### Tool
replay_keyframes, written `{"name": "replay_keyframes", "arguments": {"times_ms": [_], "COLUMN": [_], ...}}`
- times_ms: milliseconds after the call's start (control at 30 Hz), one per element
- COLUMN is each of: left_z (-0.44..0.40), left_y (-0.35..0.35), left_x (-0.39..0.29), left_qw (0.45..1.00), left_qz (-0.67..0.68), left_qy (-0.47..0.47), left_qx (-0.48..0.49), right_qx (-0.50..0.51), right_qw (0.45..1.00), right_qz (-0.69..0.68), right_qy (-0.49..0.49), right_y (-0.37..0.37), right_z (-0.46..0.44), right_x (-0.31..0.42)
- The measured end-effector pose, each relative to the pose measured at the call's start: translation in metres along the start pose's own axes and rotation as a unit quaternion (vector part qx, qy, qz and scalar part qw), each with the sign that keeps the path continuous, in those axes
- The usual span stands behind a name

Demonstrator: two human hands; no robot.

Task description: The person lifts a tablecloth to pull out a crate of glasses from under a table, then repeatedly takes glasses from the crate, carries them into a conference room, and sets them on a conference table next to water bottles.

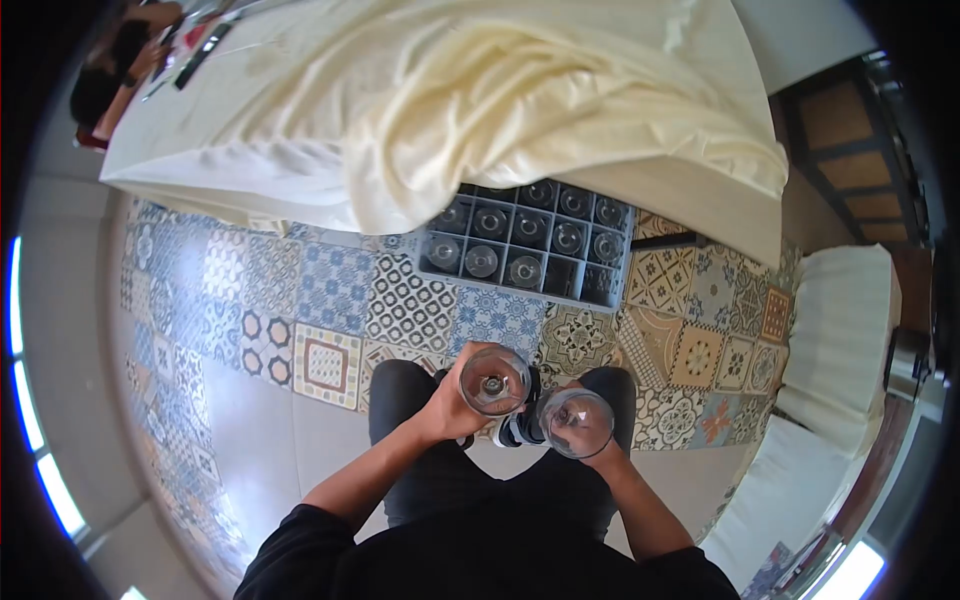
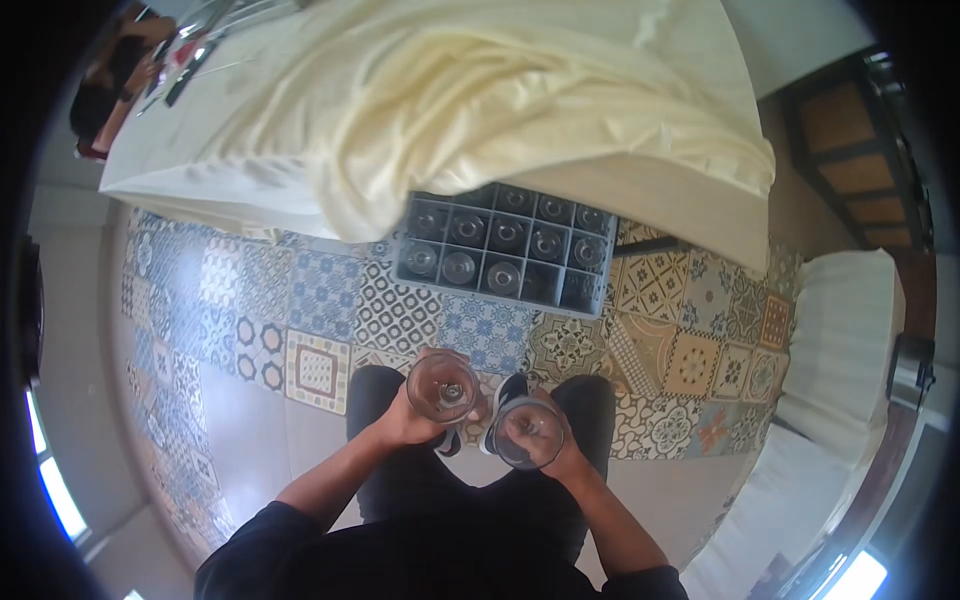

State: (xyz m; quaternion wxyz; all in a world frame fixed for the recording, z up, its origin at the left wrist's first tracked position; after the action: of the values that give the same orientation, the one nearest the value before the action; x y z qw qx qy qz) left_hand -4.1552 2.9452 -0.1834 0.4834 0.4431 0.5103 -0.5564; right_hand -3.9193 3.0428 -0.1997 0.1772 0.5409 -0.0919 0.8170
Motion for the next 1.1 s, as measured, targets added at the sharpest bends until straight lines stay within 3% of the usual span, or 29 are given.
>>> {"name": "replay_keyframes", "arguments": {"times_ms": [67,167,300,400,533,600,700,800,833,900,1100], "left_z": [0.021,0.052,0.098,0.129,0.187,0.231,0.307,0.391,0.421,0.488,0.664], "left_y": [-0.006,-0.019,-0.034,-0.037,-0.032,-0.027,-0.027,-0.029,-0.028,-0.026,-0.04], "left_x": [-0.028,-0.089,-0.185,-0.241,-0.312,-0.33,-0.35,-0.36,-0.356,-0.346,-0.332], "left_qw": [0.999,0.997,0.989,0.978,0.895,0.882,0.857,0.797,0.771,0.762,0.669], "left_qz": [-0.034,-0.029,-0.018,-0.005,0.296,0.294,0.287,0.316,0.341,0.307,0.264], "left_qy": [0.004,-0.006,-0.09,-0.093,-0.07,-0.054,-0.034,0.009,0.029,0.034,0.068], "left_qx": [-0.019,-0.077,-0.119,-0.188,-0.327,-0.364,-0.426,-0.514,-0.537,-0.57,-0.692], "right_qx": [0.0,-0.006,0.099,0.166,0.234,0.244,0.346,0.436,0.477,0.531,0.641], "right_qw": [0.991,0.997,0.989,0.977,0.964,0.968,0.926,0.878,0.852,0.824,0.727], "right_qz": [0.125,0.081,0.108,0.135,0.125,0.064,0.145,0.196,0.205,0.188,0.232], "right_qy": [-0.049,-0.005,-0.013,-0.015,-0.032,0.009,-0.044,-0.023,-0.072,-0.061,-0.075], "right_y": [0.007,0.024,0.036,0.05,0.085,0.118,0.189,0.289,0.317,0.383,0.614], "right_z": [0.018,0.034,0.051,0.058,0.064,0.07,0.063,0.056,0.043,0.031,0.029], "right_x": [0.041,0.12,0.206,0.279,0.326,0.339,0.372,0.417,0.394,0.373,0.399]}}
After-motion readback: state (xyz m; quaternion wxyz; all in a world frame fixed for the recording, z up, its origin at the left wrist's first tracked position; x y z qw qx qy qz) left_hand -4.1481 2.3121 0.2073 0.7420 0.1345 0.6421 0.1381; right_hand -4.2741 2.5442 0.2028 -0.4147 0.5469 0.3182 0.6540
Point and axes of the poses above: each hand's wrist, its own z-axis away from the middle knuckle, its own y-axis out of the palm, x = y × z, the point moved 2 cm from there along -z, towards the middle knuckle, and after that the axes turned 11 degrees about x, right-handed, at the moved point
